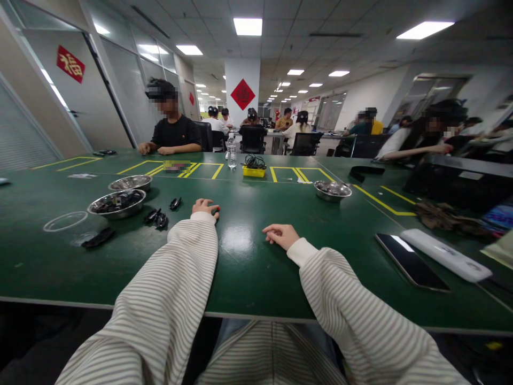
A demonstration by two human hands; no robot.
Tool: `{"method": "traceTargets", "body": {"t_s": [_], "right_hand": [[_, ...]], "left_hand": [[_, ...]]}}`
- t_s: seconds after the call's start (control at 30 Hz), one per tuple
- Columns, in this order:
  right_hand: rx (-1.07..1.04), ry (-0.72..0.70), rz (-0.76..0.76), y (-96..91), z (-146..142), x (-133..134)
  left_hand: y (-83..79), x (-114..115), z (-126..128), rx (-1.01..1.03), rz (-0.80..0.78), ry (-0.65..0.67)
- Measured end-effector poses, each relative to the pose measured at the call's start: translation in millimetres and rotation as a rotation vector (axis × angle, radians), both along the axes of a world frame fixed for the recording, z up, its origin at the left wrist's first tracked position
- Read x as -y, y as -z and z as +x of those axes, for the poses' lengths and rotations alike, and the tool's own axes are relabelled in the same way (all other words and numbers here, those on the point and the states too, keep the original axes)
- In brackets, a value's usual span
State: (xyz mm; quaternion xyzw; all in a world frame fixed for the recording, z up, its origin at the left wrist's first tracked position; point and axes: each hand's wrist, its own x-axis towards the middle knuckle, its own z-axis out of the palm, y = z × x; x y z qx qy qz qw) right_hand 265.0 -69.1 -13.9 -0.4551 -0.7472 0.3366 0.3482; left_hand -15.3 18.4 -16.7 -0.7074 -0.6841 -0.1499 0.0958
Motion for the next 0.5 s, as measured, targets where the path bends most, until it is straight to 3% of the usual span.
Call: {"method": "traceTargets", "body": {"t_s": [0.13,0.37,0.5], "right_hand": [[-0.008,0.034,0.034,2.6,1.1,-3.0],[-0.006,0.263,0.105,1.1,7.0,-8.9],[0.079,0.299,0.098,0.0,15.9,-14.9]], "left_hand": [[3.0,12.5,29.9,-0.020,0.037,0.187],[12.6,49.5,100.7,0.018,-0.009,0.580],[17.8,69.5,128.3,0.039,-0.007,0.760]]}}
